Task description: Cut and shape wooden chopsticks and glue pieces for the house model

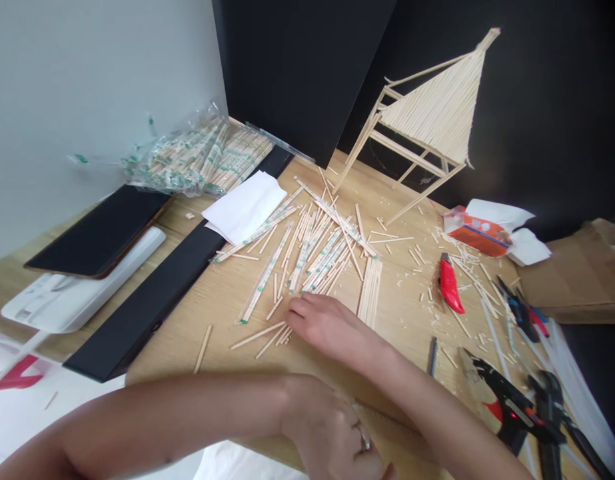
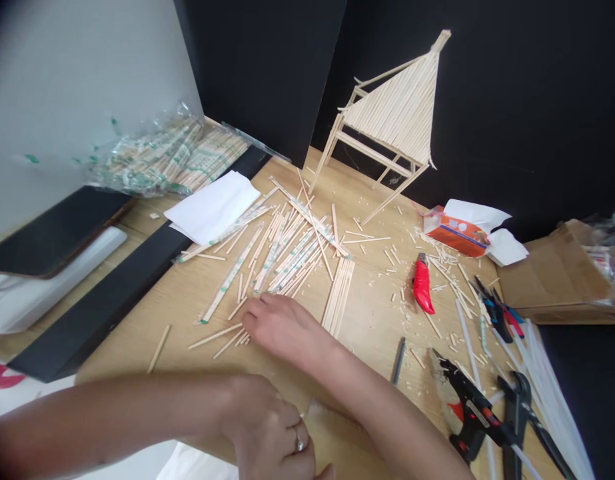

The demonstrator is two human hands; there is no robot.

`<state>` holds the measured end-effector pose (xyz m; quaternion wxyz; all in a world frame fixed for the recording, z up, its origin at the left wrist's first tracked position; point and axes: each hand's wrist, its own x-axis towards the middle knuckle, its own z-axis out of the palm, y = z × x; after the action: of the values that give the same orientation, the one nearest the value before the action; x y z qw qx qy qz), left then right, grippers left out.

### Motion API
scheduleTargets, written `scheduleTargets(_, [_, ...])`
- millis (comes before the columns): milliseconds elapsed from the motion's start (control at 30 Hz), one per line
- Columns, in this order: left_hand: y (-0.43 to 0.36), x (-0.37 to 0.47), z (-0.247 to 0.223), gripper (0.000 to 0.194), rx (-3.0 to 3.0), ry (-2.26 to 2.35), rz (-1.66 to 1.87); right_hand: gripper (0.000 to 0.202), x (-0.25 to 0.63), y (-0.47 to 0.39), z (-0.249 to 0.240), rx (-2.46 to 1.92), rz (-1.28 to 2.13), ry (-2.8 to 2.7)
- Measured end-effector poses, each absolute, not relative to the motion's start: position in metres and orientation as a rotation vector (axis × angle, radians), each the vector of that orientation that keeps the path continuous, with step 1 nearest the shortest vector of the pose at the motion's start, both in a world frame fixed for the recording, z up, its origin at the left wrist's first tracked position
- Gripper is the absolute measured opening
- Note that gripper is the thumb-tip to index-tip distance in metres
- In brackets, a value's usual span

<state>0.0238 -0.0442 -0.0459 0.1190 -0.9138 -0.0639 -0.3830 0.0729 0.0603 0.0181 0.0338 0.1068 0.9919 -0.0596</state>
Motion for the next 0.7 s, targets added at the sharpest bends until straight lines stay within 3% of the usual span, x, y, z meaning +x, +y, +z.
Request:
scheduleTargets(300, [-0.027,0.015,-0.028,0.018,-2.620,-0.177,-1.434,0.009,0.045,0.062,0.017,0.169,-0.091,3.039])
scheduleTargets(367, [-0.023,0.013,-0.024,0.018,-2.675,-0.224,-1.434,0.010,0.049,0.071,0.024,0.248,-0.202,3.110])
scheduleTargets(500, [-0.018,0.010,-0.016,0.022,-2.810,-0.590,-1.470,0.013,0.079,0.089,0.041,0.950,-1.049,3.324])
scheduleTargets(600, [-0.013,0.008,-0.010,0.024,-2.771,-1.069,-1.793,0.019,0.113,0.092,0.045,1.574,-1.727,3.151])
scheduleTargets(700, [-0.001,0.004,-0.009,0.015,-2.667,-1.595,-2.126,0.013,0.144,0.083,0.040,1.922,-1.983,2.932])
